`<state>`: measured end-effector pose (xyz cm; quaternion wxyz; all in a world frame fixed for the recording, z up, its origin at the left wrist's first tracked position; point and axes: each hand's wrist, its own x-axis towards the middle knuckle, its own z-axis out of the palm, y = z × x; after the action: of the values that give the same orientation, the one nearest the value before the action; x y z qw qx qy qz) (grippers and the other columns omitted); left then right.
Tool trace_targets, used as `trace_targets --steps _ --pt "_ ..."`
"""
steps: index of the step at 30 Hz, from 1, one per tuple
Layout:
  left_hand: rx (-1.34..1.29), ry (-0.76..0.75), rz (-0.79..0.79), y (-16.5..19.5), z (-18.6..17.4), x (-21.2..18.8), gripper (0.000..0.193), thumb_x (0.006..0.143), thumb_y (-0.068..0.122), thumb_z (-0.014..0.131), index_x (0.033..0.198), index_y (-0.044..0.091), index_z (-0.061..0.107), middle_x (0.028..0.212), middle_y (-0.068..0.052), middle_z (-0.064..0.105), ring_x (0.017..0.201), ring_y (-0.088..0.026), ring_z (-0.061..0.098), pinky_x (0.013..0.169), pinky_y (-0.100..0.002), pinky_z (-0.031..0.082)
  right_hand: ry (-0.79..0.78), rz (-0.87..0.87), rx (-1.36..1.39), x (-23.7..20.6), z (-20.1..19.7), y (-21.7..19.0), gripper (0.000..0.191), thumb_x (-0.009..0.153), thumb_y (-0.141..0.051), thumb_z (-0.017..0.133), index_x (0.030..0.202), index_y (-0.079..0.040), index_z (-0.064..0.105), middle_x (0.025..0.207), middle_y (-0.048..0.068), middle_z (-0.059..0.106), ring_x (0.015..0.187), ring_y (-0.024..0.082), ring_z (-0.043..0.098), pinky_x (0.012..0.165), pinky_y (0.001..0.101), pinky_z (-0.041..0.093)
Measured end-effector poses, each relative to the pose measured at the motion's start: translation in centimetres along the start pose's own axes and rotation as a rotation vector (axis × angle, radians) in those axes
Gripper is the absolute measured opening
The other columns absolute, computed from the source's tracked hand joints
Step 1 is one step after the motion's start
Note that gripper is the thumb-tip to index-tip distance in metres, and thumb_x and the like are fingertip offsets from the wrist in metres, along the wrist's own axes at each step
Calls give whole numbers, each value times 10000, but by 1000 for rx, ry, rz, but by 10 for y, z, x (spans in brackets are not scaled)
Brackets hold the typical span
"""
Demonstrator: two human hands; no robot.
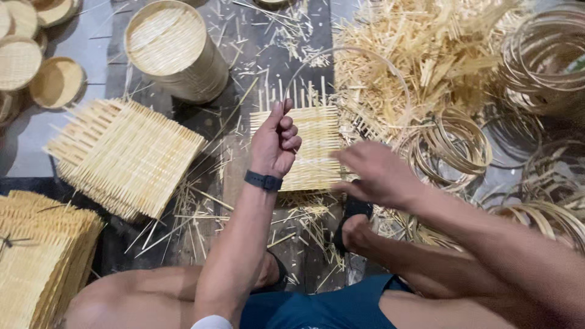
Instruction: The person sits on the floor assembling bamboo steamer trays. They fit a woven bamboo mat into a round bamboo rim, press it in place using a wooden block, trim excess slats with shears, and set finished trays onto a stack.
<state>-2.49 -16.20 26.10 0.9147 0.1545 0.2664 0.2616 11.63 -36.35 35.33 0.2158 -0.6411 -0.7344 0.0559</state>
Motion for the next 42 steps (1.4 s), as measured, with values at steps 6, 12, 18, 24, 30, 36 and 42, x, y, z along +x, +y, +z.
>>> trace_targets --steps 6,12,18,24,30,36,42 --pt "697 -195 486 11 39 -26 472 1025 464 617 1114 3 667 831 16 616 712 -62 541 630 -270 461 252 -83 -70 14 13 -25 187 923 -73 743 1102 -22 751 885 93 687 793 209 660 610 332 558" --pt "929 -173 -262 8 74 -56 767 920 804 333 546 155 492 535 49 432 460 -93 375 419 -273 257 421 -137 -59 36 -17 -32 84 884 -69 743 956 -46 705 901 54 638 813 207 619 629 342 523" --pt "806 -87 -207 -8 58 -56 751 916 817 327 523 181 394 511 80 335 406 -65 263 375 -269 179 394 -23 -83 35 4 -36 87 828 -87 754 908 -62 730 729 32 510 696 196 537 538 366 459" --pt "719 -51 -143 -11 38 -44 626 969 663 432 649 139 557 502 79 366 394 -65 282 358 -256 212 254 140 24 43 7 -7 276 864 -326 788 977 -75 762 820 56 640 748 186 640 599 325 553" --pt "-2 -6 228 25 13 -31 391 1006 427 578 898 59 652 591 24 467 521 -106 449 498 -267 402 565 868 1456 18 0 49 444 954 -427 594 1062 -19 729 839 78 719 766 190 706 709 376 659" --pt "188 -70 -121 44 -1 -19 341 971 314 651 729 82 587 542 12 457 458 -102 392 390 -248 285 399 777 1578 -5 34 68 409 1036 -365 647 944 28 707 599 -12 501 493 76 452 435 226 345" --pt "274 -21 -114 48 -12 -6 434 975 274 694 611 142 499 470 54 346 389 -77 260 358 -252 177 284 816 1561 5 52 76 396 1010 -375 632 912 5 690 587 -50 401 489 65 356 421 232 285"
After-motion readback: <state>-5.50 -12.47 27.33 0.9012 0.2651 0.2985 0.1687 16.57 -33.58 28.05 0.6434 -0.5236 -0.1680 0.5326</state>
